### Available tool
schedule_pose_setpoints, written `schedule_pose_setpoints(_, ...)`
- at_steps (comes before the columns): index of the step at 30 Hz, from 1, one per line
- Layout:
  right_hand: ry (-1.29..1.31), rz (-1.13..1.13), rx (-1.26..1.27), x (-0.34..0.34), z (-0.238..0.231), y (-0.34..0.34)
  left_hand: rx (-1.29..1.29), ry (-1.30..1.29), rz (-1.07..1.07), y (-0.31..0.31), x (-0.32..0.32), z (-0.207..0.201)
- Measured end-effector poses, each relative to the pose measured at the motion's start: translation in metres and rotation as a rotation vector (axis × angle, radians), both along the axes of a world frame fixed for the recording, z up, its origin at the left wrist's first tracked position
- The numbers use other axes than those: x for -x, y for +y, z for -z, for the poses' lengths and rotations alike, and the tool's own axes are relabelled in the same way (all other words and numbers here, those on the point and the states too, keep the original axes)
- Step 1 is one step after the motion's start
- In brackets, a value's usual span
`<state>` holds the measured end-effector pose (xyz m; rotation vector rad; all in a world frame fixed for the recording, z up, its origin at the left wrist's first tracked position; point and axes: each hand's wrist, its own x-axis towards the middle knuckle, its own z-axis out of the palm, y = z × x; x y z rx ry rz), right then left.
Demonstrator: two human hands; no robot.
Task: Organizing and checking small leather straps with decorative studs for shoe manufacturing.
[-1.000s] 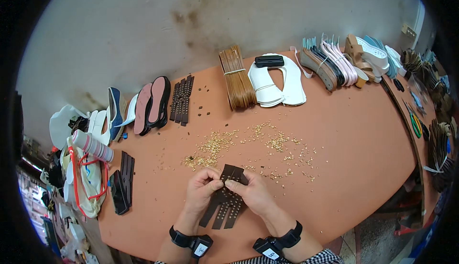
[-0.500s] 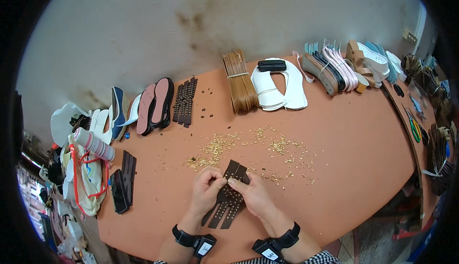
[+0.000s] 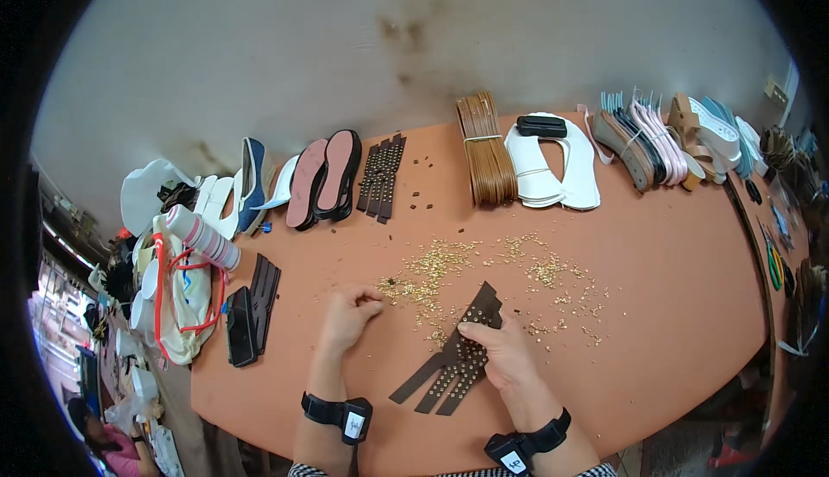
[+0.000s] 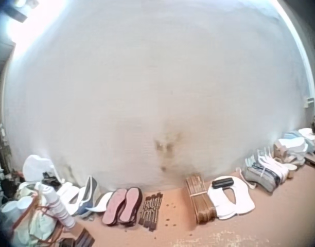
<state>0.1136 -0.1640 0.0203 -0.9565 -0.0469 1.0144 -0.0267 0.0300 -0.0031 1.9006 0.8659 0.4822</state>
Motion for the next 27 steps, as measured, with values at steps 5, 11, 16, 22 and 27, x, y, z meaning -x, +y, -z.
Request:
schedule_pose_setpoints(5,0.018,0.039,-0.047,-0.001,-0.001,-0.002,-0.337,0.117,0.131,-0.019,-0.012,-0.010)
schedule_pose_setpoints(11,0.055,0.066,-0.051,-0.001,0.001,-0.002,-0.567,0.238,0.137,-0.022,-0.022,0.000)
schedule_pose_setpoints(16,0.216,-0.004,-0.104,-0.006,0.003,-0.003,-0.701,0.197,0.102,-0.026,-0.023,-0.001)
schedule_pose_setpoints(22,0.143,-0.010,-0.102,-0.004,0.003,-0.004,-0.095,-0.261,0.215,-0.042,-0.028,-0.015)
schedule_pose_setpoints(27,0.087,0.046,-0.119,0.000,0.001,-0.005,-0.020,-0.441,0.343,-0.079,-0.038,-0.024)
